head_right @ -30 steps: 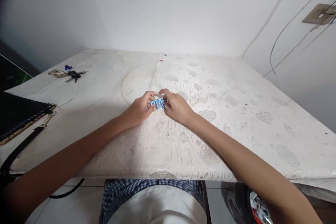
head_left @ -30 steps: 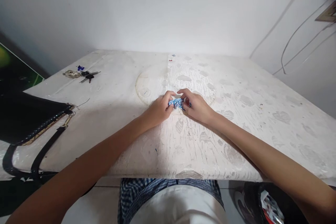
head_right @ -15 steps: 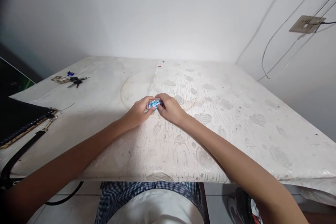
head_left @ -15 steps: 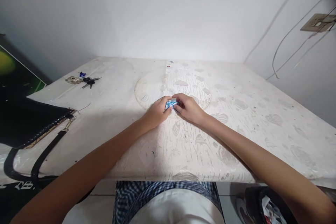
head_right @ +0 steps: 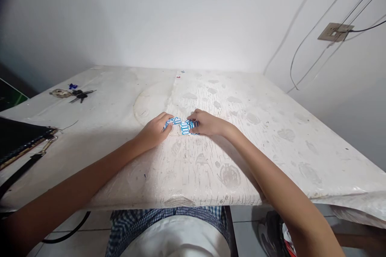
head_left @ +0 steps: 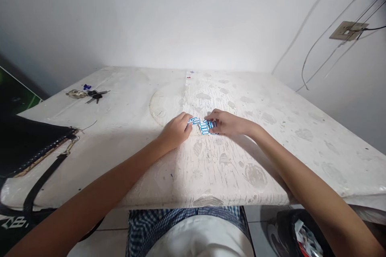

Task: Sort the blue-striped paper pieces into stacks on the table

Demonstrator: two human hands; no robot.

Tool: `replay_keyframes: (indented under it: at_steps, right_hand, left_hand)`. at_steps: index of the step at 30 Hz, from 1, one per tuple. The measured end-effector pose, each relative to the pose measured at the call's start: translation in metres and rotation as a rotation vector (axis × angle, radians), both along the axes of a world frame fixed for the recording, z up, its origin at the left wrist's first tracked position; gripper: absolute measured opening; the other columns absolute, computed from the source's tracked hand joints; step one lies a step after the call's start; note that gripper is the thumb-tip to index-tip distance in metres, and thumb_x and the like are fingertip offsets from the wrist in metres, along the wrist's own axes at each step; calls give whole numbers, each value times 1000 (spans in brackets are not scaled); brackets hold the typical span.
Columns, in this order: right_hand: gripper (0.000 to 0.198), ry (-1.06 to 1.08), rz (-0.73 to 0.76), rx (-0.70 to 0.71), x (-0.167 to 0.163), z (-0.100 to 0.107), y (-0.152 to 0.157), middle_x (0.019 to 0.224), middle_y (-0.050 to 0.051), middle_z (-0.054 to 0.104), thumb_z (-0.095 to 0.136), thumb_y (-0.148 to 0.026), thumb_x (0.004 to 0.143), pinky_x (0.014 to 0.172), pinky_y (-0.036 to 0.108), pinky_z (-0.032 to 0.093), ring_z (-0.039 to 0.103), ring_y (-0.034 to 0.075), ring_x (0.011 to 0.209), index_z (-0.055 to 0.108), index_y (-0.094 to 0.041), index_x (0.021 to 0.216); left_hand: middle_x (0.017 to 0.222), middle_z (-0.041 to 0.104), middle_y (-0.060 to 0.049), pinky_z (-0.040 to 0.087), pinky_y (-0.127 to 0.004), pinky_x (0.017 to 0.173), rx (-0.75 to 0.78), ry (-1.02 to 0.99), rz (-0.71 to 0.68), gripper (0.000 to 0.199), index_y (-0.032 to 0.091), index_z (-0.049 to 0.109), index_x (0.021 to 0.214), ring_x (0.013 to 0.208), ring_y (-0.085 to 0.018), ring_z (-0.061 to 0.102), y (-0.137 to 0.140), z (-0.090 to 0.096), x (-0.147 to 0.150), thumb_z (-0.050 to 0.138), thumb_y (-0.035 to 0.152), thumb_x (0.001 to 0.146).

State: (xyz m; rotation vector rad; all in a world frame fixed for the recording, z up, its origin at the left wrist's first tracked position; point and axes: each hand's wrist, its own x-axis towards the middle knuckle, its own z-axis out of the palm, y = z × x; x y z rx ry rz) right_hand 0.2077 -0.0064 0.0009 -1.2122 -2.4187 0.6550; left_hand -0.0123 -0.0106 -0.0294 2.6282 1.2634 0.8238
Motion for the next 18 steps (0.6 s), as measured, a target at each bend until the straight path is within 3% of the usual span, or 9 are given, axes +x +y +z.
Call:
replay_keyframes:
  at_steps: [6, 9, 12, 15, 18]
  right_hand:
    - [23, 23, -31, -51, -2, -4, 0, 78, 4, 55, 65, -20, 70, 54, 27, 44, 50, 13, 60, 64, -19, 92]
    - [22, 52, -11, 2, -3, -7, 2, 89, 6, 54, 67, -21, 68, 59, 29, 46, 53, 15, 68, 64, -19, 91]
    - [34, 94, 123, 55, -4, -9, 4, 102, 8, 54, 66, -21, 70, 66, 32, 46, 54, 19, 85, 61, -22, 104]
    - [35, 93, 190, 63, -5, -11, 3, 100, 8, 54, 63, -19, 73, 72, 34, 45, 52, 20, 92, 60, -21, 108]
    - [32, 82, 141, 48, -7, -12, 1, 97, 8, 53, 63, -22, 74, 74, 34, 44, 51, 20, 90, 60, -18, 105]
  left_hand:
    - [88, 55, -4, 42, -29, 65, -49, -14, 19, 20, 18, 53, 96, 72, -16, 53, -1, 1, -2, 38, 18, 84]
    - [88, 55, -4, 42, -29, 65, -45, -19, 18, 20, 17, 53, 97, 72, -16, 53, -1, 1, -1, 38, 17, 84]
    - [88, 55, -4, 42, -29, 65, -33, -19, 10, 20, 17, 53, 97, 72, -16, 54, -1, 1, -2, 38, 18, 84]
    - [88, 55, -4, 42, -28, 65, -14, -12, 3, 19, 17, 53, 97, 73, -16, 54, -1, -1, -2, 37, 18, 85]
    - [88, 55, -5, 41, -28, 64, -1, -6, 7, 19, 16, 52, 96, 72, -15, 53, 0, -2, -2, 37, 18, 85]
